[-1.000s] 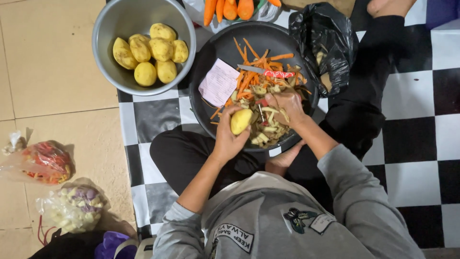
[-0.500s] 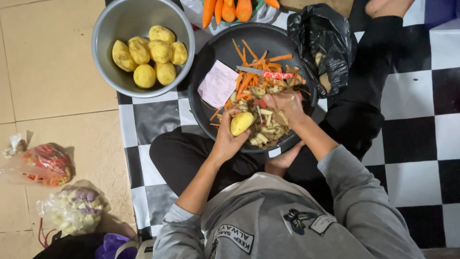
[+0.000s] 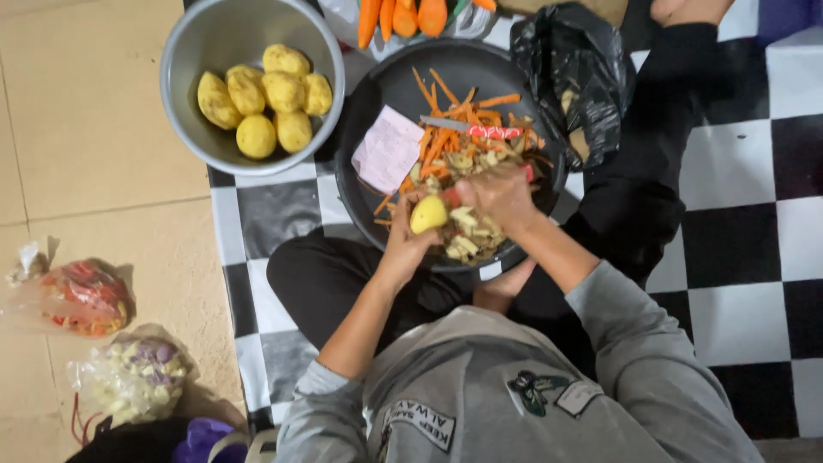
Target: Peeling potatoes and carrots with a hand peeler and organizing them into containers while sitting on the floor.
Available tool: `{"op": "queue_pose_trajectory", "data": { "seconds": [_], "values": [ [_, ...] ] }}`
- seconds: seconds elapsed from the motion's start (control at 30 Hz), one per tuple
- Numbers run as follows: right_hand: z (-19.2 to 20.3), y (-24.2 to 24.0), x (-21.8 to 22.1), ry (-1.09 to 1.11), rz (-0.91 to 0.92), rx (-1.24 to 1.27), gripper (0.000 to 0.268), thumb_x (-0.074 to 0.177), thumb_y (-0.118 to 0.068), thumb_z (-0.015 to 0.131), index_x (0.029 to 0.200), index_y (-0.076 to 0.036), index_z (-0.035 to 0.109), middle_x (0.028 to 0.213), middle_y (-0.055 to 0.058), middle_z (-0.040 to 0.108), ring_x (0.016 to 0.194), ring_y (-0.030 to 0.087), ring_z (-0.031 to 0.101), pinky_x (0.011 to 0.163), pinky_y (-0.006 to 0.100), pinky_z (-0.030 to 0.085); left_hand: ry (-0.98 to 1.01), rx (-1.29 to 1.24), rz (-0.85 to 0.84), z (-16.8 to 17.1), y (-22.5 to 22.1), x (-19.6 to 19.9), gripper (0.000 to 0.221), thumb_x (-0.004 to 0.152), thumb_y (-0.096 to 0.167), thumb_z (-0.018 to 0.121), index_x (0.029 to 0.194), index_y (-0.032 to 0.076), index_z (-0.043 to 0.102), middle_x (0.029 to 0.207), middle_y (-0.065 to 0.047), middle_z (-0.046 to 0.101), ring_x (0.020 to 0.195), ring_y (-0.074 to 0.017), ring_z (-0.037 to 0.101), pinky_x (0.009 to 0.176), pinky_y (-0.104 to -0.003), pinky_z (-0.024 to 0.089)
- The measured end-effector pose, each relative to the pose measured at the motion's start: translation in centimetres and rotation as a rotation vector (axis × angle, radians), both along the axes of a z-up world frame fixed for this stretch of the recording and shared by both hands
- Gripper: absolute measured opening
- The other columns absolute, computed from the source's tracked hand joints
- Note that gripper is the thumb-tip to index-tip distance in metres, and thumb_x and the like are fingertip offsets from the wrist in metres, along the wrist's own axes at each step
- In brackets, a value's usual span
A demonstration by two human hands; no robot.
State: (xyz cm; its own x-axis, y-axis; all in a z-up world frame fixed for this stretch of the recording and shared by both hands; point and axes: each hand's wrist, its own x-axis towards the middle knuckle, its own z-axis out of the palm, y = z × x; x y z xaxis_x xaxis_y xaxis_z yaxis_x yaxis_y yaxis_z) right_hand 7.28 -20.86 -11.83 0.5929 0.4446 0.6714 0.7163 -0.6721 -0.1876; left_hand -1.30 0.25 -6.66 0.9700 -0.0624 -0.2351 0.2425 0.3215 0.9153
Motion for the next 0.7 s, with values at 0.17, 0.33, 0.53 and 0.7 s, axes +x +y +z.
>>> {"op": "queue_pose_trajectory", "data": {
  "seconds": [0.17,0.33,0.53,0.7],
  "values": [
    [-3.1,-2.2,1.0,0.093,0.052,0.009,0.042,0.106,-0.037,0.057,0.070,-0.015,0.055,0.059,0.003,0.055,0.055,0.027,0.061,0.055,0.043,0.047,0.109,-0.196,0.020,0.5,0.6,-0.5,0.066,0.067,-0.013,0.070,0.127,0.004,0.049,0.110,-0.015,0.059,0.090,-0.0283,0.065,0.069,-0.034,0.058],
    [-1.1,-3.0,0.4,0.297,0.036,0.117,0.043,0.105,-0.036,0.054,0.067,-0.017,0.052,0.052,0.003,0.050,0.053,0.030,0.059,0.055,0.041,0.045,0.370,-0.553,-0.016,-0.6,2.2,0.5,0.068,0.067,0.000,0.062,0.133,0.009,0.043,0.102,-0.032,0.066,0.067,-0.0444,0.071,0.054,-0.048,0.066],
    [2.9,-0.5,1.0,0.196,0.153,0.156,0.049,0.108,-0.030,0.060,0.062,-0.015,0.051,0.054,0.006,0.055,0.051,0.030,0.059,0.051,0.042,0.048,0.679,-0.716,-0.027,-2.1,2.3,1.3,0.048,0.067,0.022,0.059,0.112,0.003,0.063,0.090,-0.026,0.074,0.068,-0.0418,0.074,0.052,-0.043,0.066],
    [2.0,0.2,1.0,0.135,0.160,0.102,0.047,0.107,-0.032,0.060,0.063,-0.017,0.054,0.055,0.003,0.055,0.051,0.027,0.059,0.051,0.039,0.049,0.695,-0.644,-0.019,-3.7,2.5,1.0,0.048,0.066,0.025,0.058,0.110,0.007,0.064,0.093,-0.025,0.073,0.064,-0.0427,0.070,0.034,-0.029,0.044]
  ]
}}
